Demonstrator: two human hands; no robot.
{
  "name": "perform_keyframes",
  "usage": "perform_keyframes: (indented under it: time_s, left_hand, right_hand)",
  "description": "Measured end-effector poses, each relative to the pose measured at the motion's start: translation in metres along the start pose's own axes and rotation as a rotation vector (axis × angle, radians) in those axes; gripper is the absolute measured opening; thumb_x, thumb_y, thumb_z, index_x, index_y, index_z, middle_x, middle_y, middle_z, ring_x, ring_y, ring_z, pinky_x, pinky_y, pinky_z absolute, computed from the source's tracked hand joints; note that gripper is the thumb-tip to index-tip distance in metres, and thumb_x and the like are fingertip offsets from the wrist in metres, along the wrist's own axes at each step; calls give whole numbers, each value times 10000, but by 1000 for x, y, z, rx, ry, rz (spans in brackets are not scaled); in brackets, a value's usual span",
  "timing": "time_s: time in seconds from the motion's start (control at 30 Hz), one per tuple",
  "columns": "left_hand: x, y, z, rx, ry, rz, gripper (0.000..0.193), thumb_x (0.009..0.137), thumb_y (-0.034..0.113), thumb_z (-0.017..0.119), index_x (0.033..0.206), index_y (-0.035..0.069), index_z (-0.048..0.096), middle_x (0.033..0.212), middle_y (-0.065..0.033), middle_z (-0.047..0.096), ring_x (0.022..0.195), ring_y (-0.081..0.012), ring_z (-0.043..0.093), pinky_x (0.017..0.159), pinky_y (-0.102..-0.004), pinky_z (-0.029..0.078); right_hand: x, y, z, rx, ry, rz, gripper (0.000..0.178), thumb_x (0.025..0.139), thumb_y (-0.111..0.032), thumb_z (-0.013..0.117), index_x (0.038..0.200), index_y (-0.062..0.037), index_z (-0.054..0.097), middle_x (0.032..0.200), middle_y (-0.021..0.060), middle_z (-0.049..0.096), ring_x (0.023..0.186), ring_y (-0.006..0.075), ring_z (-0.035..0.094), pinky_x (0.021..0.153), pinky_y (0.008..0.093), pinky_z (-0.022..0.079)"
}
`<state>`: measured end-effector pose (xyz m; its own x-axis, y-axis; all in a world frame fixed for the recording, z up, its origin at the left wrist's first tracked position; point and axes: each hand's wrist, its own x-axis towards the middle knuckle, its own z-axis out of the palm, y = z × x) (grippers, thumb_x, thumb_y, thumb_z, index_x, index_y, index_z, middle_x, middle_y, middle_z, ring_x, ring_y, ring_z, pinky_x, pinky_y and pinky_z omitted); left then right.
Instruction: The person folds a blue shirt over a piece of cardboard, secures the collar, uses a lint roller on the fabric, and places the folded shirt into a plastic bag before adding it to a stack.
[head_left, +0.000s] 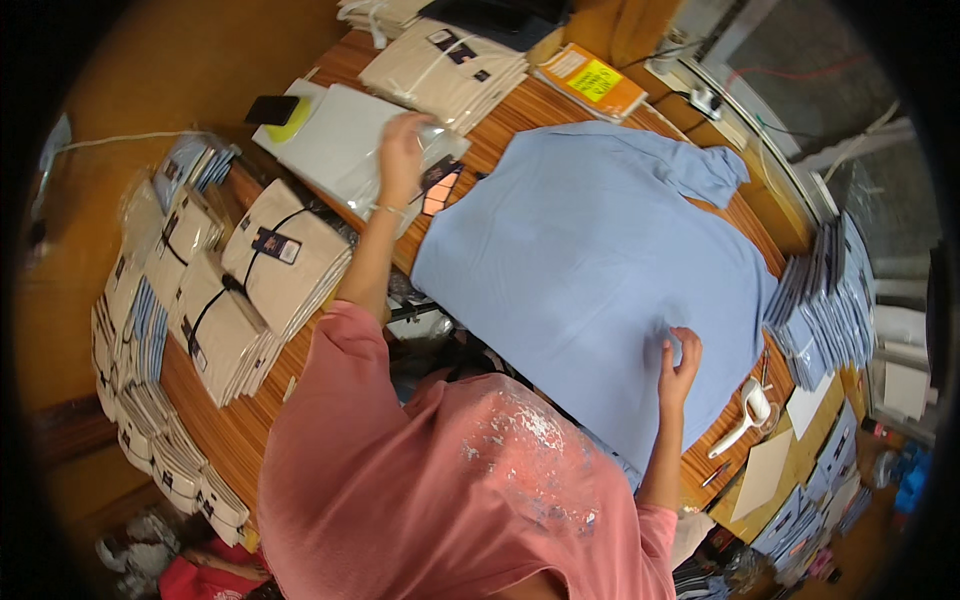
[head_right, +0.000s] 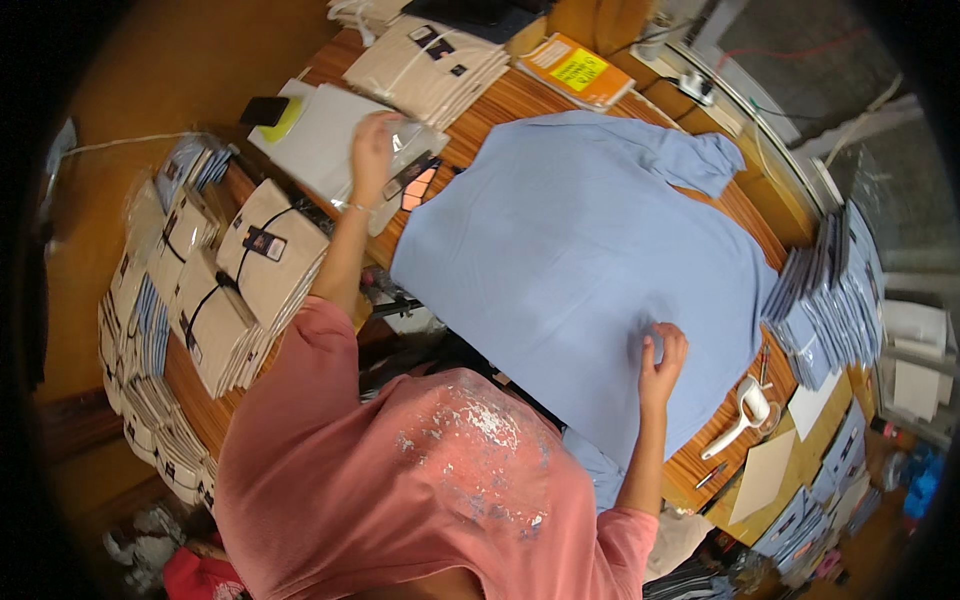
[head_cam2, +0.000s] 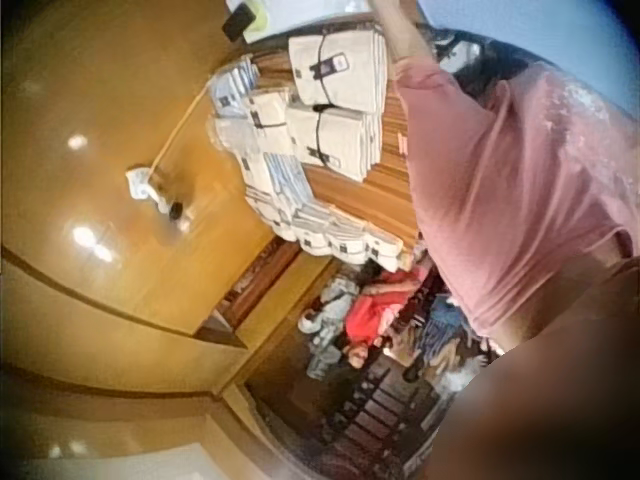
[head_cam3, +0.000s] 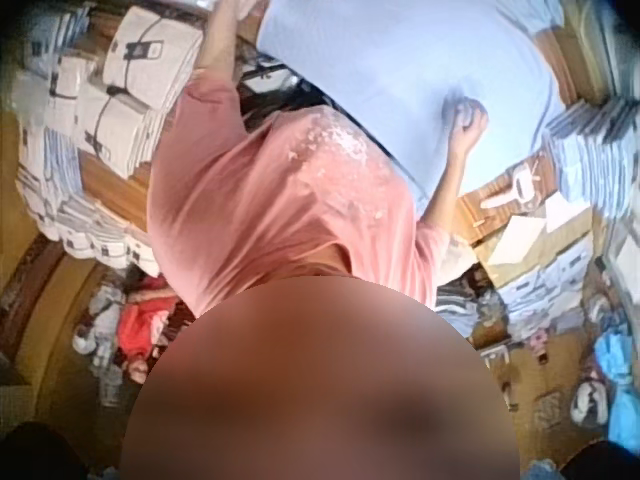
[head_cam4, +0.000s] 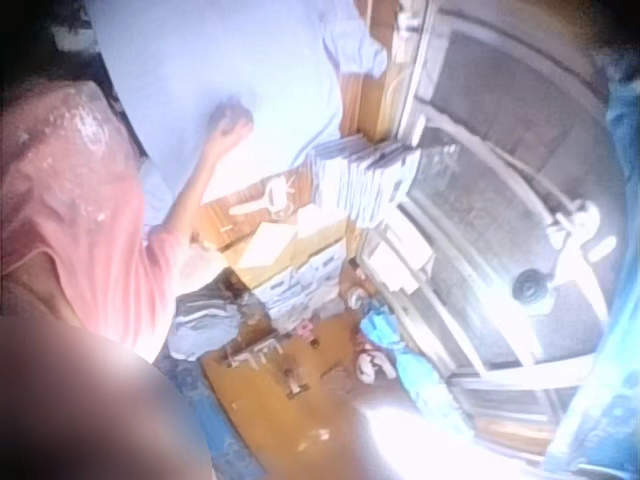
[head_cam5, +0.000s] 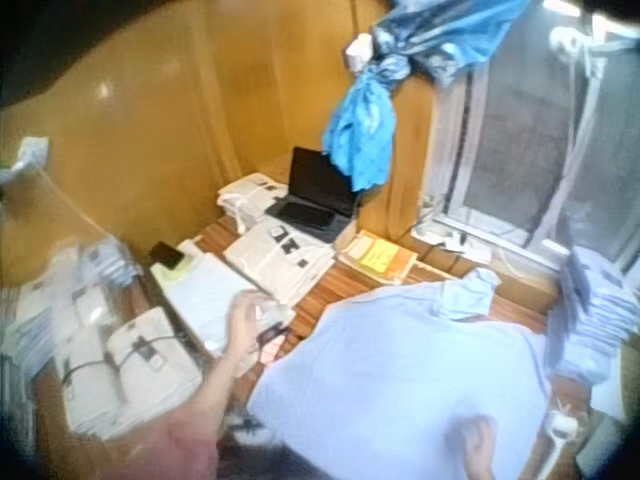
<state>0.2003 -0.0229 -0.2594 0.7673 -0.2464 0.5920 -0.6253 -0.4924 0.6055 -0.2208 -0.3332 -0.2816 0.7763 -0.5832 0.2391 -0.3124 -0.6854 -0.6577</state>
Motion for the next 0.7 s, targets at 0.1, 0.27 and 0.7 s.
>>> perform_keyframes:
  time_s: [0.1, 0.27, 0.7]
  left_hand:
    - [-11, -102, -59, 104, -32, -281, 230, 788, 11, 522, 990, 2, 632, 1073, -177, 599, 1091, -316, 529, 929, -362, 416]
    - [-33, -126, -53, 698, -473, -322, 613, 751, 223, 658, 1300, 34, 460, 1370, -199, 407, 1294, -303, 358, 1033, -432, 330]
    - [-9, -103, -107, 427, -387, -318, 288, 867, 188, 504, 1096, 50, 609, 887, -254, 622, 871, -403, 602, 791, -444, 482]
  right_hand:
    - [-11, -17, 24, 216, -35, 111, 161, 860, -101, 568, 993, -22, 613, 1006, 88, 599, 974, 207, 540, 836, 311, 409]
    - [-7, -48, 55, 338, -80, 214, 147, 893, -120, 548, 965, -14, 621, 951, 58, 616, 899, 154, 556, 777, 276, 422]
    - [21, -121, 87, 353, -398, 94, 160, 872, -125, 575, 983, -22, 627, 949, 67, 635, 907, 178, 588, 666, 284, 456]
